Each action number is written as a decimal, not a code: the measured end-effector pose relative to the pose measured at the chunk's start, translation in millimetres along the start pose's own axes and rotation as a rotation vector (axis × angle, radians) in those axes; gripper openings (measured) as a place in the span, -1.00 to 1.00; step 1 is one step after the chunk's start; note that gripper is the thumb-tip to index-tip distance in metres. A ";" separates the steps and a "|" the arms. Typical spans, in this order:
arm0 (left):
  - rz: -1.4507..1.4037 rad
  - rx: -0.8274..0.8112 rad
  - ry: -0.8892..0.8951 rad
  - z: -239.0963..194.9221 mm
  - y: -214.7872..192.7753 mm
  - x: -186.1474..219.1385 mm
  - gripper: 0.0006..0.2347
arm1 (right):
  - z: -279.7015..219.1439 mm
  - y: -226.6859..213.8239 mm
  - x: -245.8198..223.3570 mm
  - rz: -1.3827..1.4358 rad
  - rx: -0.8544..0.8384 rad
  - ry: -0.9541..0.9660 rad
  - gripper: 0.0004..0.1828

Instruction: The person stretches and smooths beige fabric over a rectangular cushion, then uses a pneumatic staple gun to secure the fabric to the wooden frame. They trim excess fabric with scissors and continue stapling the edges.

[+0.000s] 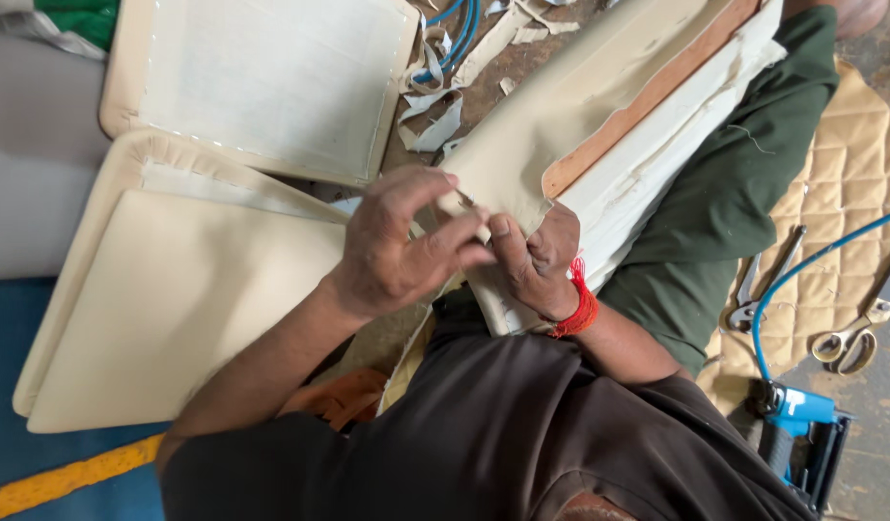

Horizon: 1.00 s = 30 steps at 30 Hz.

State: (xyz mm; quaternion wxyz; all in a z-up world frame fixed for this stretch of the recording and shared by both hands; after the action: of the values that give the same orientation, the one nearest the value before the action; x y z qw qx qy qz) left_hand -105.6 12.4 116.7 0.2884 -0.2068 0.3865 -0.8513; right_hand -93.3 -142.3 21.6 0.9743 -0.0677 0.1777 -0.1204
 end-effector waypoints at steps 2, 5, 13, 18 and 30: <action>0.035 0.025 -0.026 -13.6 0.7 -2.9 -0.72 | -4.0 0.0 3.7 0.138 0.018 0.184 -0.87; 0.001 0.011 -0.022 -18.4 0.9 -10.3 -0.76 | -3.6 -0.3 4.5 0.220 0.052 0.253 -0.87; -0.275 0.242 -0.311 -7.1 15.7 -3.8 -0.73 | 3.9 0.1 -7.2 0.153 0.034 0.218 -0.93; -0.892 0.334 -0.662 -0.7 36.2 10.7 -0.50 | 5.6 -0.5 -9.4 0.137 0.007 0.216 -0.87; -0.790 0.193 -0.807 -27.8 58.2 -6.3 -0.62 | 6.2 5.2 -14.9 0.096 -0.008 0.207 -0.95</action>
State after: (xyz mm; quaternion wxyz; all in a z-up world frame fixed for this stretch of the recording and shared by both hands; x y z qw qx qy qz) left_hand -97.6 0.4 53.6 0.0909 -0.6167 0.0596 -0.7796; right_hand -103.5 -132.9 31.3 0.9551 -0.0504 0.2811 -0.0789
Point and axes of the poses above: each hand's wrist, its own z-axis towards the middle knuckle, its own y-axis out of the palm, x = y × z, the point moved 4 cm from there along z, towards the middle knuckle, and after that the axes turned 9 degrees about -y, right-handed, at the moved point
